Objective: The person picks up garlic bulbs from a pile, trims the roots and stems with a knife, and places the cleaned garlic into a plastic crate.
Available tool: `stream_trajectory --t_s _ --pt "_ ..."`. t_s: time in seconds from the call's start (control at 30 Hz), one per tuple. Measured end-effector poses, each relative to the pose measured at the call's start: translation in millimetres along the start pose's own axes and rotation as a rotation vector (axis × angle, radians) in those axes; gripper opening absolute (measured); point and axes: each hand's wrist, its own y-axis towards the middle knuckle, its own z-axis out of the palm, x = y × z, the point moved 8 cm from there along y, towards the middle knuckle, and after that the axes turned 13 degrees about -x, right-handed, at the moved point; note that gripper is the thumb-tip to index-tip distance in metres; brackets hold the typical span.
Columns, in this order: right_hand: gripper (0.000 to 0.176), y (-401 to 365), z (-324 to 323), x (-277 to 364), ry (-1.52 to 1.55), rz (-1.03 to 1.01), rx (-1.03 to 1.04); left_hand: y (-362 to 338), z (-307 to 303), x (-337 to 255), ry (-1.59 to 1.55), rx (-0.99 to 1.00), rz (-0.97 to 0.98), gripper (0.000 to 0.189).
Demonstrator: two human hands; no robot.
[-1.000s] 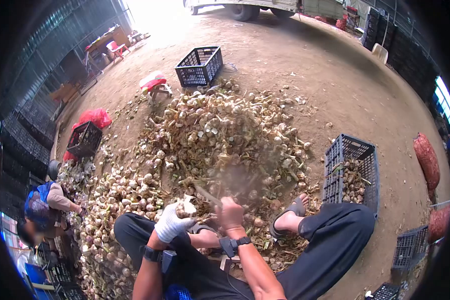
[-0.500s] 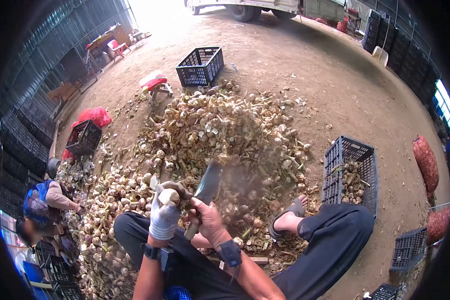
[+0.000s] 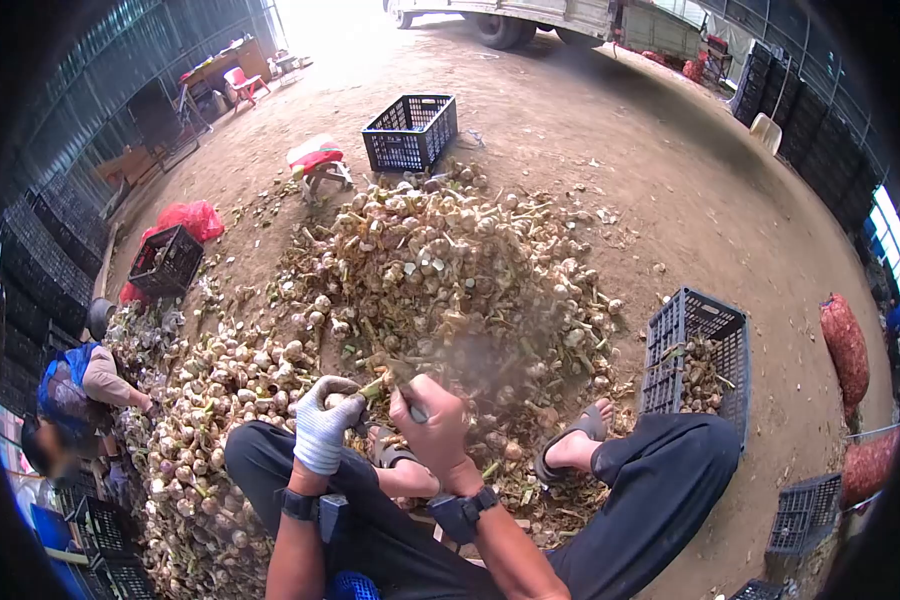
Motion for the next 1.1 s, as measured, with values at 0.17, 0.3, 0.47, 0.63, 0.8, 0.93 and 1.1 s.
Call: stream_trajectory --t_s 0.17,0.3,0.47,0.63,0.8,0.93,1.1 --pt "0.018 -9.4 11.7 10.4 -0.17 -0.332 0.025 0.8 -4.0 20.0 -0.07 0.039 -0.138 0.018" --pt "0.016 -17.9 12.6 -58.7 -0.294 -0.216 0.031 -2.5 -5.4 27.0 -0.194 0.093 -0.239 0.021" --pt "0.025 -75.1 -31.0 -200.8 -0.765 0.143 0.074 2.9 -29.4 15.0 -0.734 -0.004 -0.27 0.031" --pt "0.027 -74.6 -58.9 -222.9 -0.916 0.124 -0.01 20.3 -138.3 -52.8 -1.796 0.045 0.013 0.056" --pt "0.034 -76.1 -28.0 -256.6 -0.996 0.117 0.169 16.9 -144.9 -23.7 -1.605 0.036 -0.024 0.063" --pt "0.033 -79.7 -13.7 -263.8 -1.078 0.119 0.222 13.0 -133.0 -23.8 -1.391 -0.092 -0.012 0.059" --pt "0.034 -89.8 -2.0 -285.3 -1.12 0.102 0.273 16.0 -123.1 -22.3 -1.302 -0.181 -0.103 0.041"
